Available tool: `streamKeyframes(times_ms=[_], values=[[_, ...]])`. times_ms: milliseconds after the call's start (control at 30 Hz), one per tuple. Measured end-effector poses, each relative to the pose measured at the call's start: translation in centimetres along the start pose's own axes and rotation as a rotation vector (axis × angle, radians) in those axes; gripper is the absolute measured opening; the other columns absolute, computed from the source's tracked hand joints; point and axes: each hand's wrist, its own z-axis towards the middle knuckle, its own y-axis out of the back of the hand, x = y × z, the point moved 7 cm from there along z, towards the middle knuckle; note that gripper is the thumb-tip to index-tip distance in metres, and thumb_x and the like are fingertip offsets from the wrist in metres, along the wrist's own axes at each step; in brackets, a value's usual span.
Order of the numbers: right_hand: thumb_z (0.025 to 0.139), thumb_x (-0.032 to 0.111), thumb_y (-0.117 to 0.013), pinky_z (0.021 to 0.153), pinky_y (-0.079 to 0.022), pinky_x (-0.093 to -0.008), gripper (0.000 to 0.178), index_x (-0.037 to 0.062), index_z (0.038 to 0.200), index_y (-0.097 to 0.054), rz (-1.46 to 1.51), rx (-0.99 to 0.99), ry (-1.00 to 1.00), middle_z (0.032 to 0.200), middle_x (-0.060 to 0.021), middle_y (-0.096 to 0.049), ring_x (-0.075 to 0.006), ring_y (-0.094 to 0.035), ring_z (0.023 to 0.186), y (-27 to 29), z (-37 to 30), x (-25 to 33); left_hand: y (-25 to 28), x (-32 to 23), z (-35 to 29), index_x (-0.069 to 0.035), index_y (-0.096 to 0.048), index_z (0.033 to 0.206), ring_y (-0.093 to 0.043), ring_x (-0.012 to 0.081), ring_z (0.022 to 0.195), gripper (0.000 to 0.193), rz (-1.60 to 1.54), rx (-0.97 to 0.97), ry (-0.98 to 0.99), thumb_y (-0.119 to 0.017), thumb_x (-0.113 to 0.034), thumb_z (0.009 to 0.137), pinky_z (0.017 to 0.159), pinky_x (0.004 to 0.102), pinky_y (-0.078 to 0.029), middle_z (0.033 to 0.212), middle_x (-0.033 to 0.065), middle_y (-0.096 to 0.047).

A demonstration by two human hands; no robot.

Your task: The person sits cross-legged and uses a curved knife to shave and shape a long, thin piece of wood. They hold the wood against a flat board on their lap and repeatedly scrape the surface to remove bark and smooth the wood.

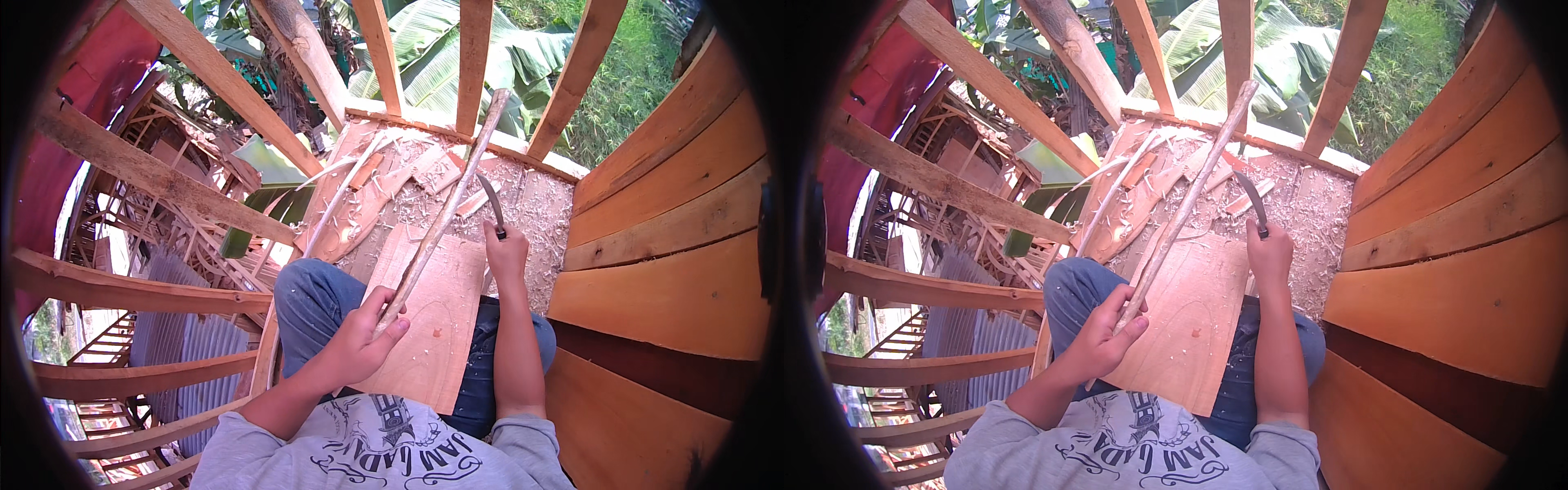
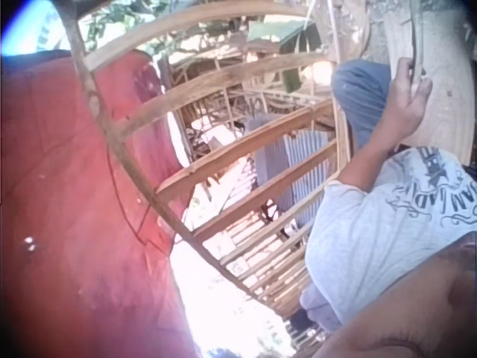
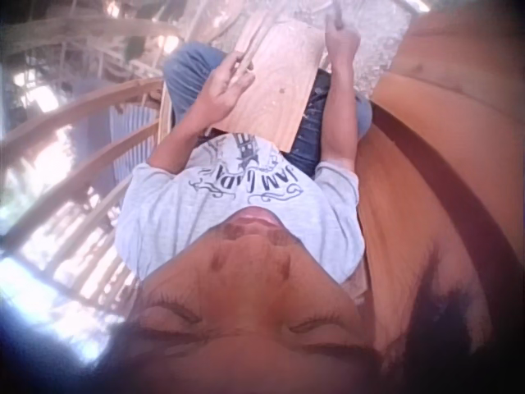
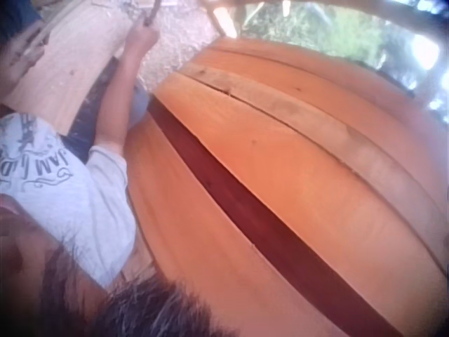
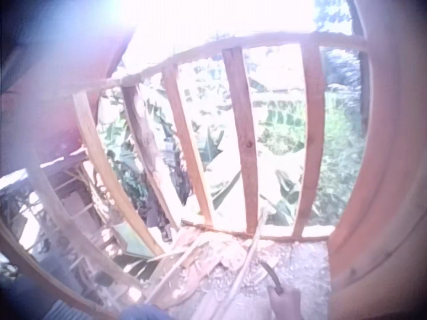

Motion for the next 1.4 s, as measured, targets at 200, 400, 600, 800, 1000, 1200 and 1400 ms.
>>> streamKeyframes(times_ms=[200, 400, 600, 800, 1000, 1200, 1400], values=[[0.071, 0.041, -0.071, 0.071, -0.05, -0.0417, 0.047, -0.0049, 0.081, -0.066, -0.242, 0.354, -0.098, 0.079, -0.0237, -0.066, -0.0365, -0.065, 0.078, -5.4, 1.3, -5.3, 0.3, 1.3, 0.0, -0.002, -0.047, 0.1, -0.045, 0.0071, 0.08, 0.018, 0.022, -0.021, -0.006, -0.054, -0.015, 0.09, 0.073, 0.0235, -0.038, 0.083, 0.0022, -0.049], [0.073, 0.031, -0.074, 0.05, -0.045, -0.0299, 0.036, -0.0039, 0.073, -0.067, 0.044, 0.241, 0.022, 0.062, -0.0108, -0.064, -0.015, -0.058, 0.052, -3.5, 1.2, -3.0, 1.9, 3.0, -1.1, -0.002, -0.047, 0.099, -0.046, 0.008, 0.08, 0.018, 0.006, -0.067, -0.013, -0.054, -0.015, 0.09, 0.072, 0.0246, -0.04, 0.084, 0.0026, -0.049], [0.072, 0.025, -0.075, 0.057, -0.047, -0.0277, 0.031, -0.004, 0.082, -0.069, 0.115, 0.386, 0.027, 0.068, -0.0092, -0.065, -0.013, -0.06, 0.062, -3.1, -0.8, -0.9, 3.7, 3.1, -2.2, -0.004, -0.046, 0.1, -0.044, 0.0054, 0.074, 0.016, -0.117, -0.095, -0.123, -0.053, -0.016, 0.091, 0.066, 0.0225, -0.038, 0.079, 0.0002, -0.046], [0.077, 0.024, -0.072, 0.04, -0.036, -0.0241, 0.025, 0.0002, 0.086, -0.071, 0.09, 0.424, 0.099, 0.063, -0.0025, -0.062, -0.0062, -0.05, 0.051, -2.6, -2.9, -1.0, 4.1, 3.5, -4.7, -0.005, -0.046, 0.103, -0.038, 0.0032, 0.056, 0.017, -0.284, 0.058, -0.106, -0.042, -0.02, 0.096, 0.054, 0.0179, -0.035, 0.066, -0.0056, -0.038], [0.078, 0.021, -0.071, 0.046, -0.04, -0.0247, 0.025, -0.0032, 0.085, -0.07, 0.073, 0.456, 0.144, 0.064, -0.0031, -0.063, -0.0078, -0.053, 0.053, -1.5, -5.3, 0.0, 4.9, 4.3, -7.3, -0.004, -0.044, 0.126, -0.033, 0.0032, 0.054, 0.037, -0.344, 0.086, -0.109, -0.035, -0.029, 0.099, 0.051, 0.0188, -0.03, 0.063, -0.0069, -0.034], [0.078, 0.019, -0.069, 0.05, -0.045, -0.0258, 0.025, -0.0061, 0.082, -0.067, 0.021, 0.392, 0.159, 0.059, -0.004, -0.061, -0.0091, -0.057, 0.054, -0.4, -7.7, 1.1, 6.2, 6.1, -8.5, -0.008, -0.055, 0.121, -0.04, 0.005, 0.062, 0.034, -0.235, 0.029, -0.133, -0.041, -0.028, 0.098, 0.058, 0.023, -0.036, 0.065, -0.0044, -0.037], [0.081, 0.027, -0.068, 0.047, -0.037, -0.0264, 0.032, -0.0031, 0.071, -0.067, -0.174, 0.258, 0.194, 0.052, -0.0004, -0.055, -0.0056, -0.048, 0.052, 0.8, -8.0, 2.2, 6.9, 8.0, -10.0, -0.003, -0.06, 0.105, -0.041, 0.0046, 0.062, 0.031, -0.271, 0.024, -0.056, -0.045, -0.029, 0.097, 0.057, 0.023, -0.037, 0.065, -0.0046, -0.041]])
